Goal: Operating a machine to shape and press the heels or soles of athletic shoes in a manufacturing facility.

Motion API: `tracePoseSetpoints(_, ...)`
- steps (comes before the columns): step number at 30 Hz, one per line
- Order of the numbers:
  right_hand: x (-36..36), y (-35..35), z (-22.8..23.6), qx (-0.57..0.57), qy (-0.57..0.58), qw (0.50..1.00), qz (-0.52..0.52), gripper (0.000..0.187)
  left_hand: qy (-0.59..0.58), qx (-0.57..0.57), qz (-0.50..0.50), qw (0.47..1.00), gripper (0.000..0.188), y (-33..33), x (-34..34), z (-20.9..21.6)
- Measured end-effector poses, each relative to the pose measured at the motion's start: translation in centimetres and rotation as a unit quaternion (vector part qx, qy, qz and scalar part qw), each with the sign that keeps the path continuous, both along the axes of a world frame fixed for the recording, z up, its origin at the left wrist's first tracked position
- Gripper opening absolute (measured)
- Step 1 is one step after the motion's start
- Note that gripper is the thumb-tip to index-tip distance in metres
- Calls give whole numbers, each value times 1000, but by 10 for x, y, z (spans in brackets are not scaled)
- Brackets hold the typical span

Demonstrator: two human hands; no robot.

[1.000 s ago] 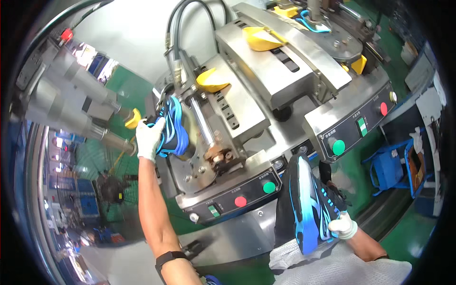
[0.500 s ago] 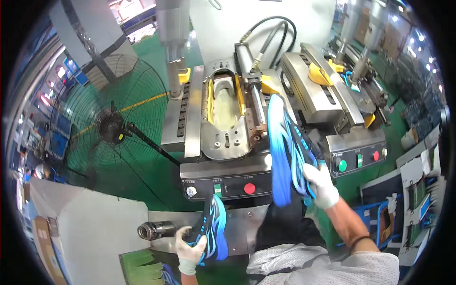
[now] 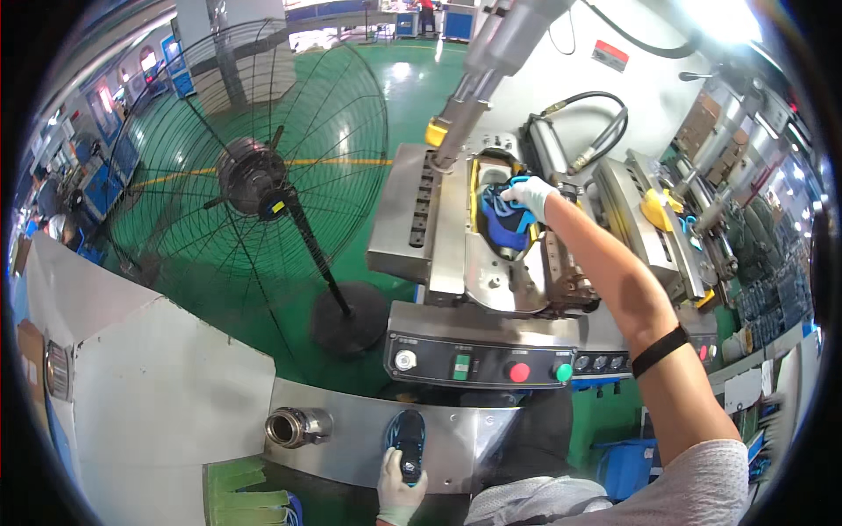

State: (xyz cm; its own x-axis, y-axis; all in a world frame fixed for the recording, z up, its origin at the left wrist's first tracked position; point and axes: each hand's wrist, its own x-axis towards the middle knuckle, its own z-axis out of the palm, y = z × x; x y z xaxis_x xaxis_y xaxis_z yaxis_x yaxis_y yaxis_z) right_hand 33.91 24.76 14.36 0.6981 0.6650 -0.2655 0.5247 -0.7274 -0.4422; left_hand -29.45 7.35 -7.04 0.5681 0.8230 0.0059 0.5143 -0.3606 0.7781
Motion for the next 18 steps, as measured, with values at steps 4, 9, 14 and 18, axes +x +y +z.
tracePoseSetpoints(4, -37, 39, -21, 47, -85, 993, -68, 39, -11, 24, -1, 1000, 74, 6, -5, -2)
tracePoseSetpoints(9, -49, 26, -58, 103, -102, 981, -128, 45, 10, -15, -16, 1000, 73, 6, -6, 4)
tracePoseSetpoints(14, -59, -2, -39, 59, -179, 982, -27, 51, 7, 11, -14, 1000, 73, 1, 4, -3)
tracePoseSetpoints(18, -194, -81, 9, 279, -117, 947, 107, 66, 9, -12, 23, 1000, 76, -5, -1, -2)
